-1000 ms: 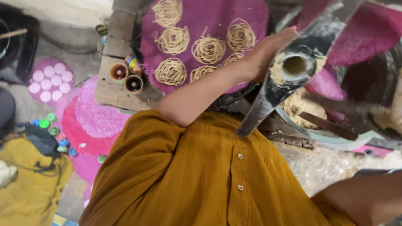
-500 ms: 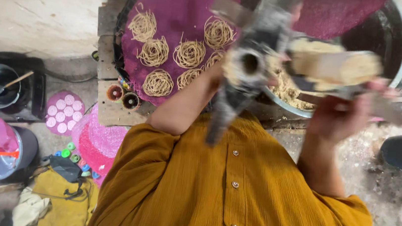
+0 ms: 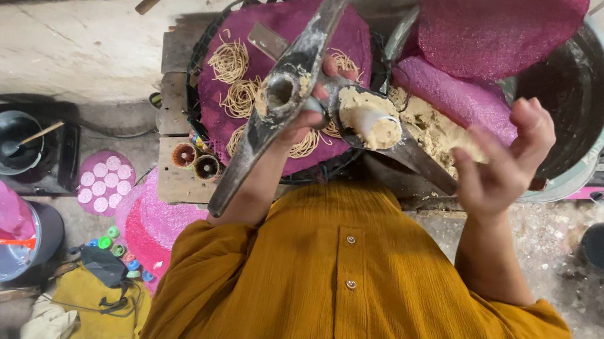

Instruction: The person scoops dough from a large basin into a manual metal noodle press, presses the lever to extrude noodle strands, and gathers the strands into nests on a pink mesh tray. They arrange the finished nests on the tray and repeat the loading and pressing cycle with more dough.

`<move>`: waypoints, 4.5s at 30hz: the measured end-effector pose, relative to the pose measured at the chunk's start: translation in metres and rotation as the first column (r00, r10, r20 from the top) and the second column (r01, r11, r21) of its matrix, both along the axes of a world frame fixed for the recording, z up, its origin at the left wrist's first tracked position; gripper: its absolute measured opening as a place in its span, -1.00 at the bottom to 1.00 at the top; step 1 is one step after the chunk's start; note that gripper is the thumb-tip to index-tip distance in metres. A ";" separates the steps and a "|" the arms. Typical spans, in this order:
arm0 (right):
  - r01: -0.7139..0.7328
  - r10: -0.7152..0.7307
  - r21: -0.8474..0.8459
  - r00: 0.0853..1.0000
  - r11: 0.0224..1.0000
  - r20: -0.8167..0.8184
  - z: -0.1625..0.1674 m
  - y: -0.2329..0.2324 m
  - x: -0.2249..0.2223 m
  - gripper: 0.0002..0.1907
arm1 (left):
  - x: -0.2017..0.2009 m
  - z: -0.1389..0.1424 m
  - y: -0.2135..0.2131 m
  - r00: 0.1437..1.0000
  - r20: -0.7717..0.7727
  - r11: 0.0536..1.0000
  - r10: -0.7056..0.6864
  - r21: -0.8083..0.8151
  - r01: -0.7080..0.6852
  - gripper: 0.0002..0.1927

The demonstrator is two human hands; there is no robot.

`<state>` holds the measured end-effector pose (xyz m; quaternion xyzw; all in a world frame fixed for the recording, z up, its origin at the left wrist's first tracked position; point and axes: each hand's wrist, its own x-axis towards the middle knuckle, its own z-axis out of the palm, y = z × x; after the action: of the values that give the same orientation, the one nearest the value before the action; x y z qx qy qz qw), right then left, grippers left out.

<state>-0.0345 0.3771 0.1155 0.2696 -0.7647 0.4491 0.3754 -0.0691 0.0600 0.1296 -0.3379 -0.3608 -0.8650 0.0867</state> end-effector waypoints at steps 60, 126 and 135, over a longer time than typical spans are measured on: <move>0.113 0.049 0.378 0.918 0.919 -0.395 0.023 -0.034 -0.010 -0.55 | 0.004 -0.034 -0.007 0.992 0.119 0.994 -0.030 -0.105 0.043 -0.71; -0.279 -0.452 0.556 0.359 0.783 0.817 -0.018 0.217 -0.022 -0.41 | 0.003 0.002 0.032 0.598 0.794 0.787 0.112 -0.438 0.435 -0.16; -0.559 -0.219 0.667 0.661 0.493 0.717 0.084 0.155 -0.050 -0.53 | -0.019 -0.034 0.086 0.975 0.144 0.103 0.168 -0.986 0.128 -0.74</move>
<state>-0.0841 0.5318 0.1993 0.2981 -0.9266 0.1174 -0.1970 -0.0882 0.1461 0.0959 -0.2059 -0.8582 -0.4299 -0.1906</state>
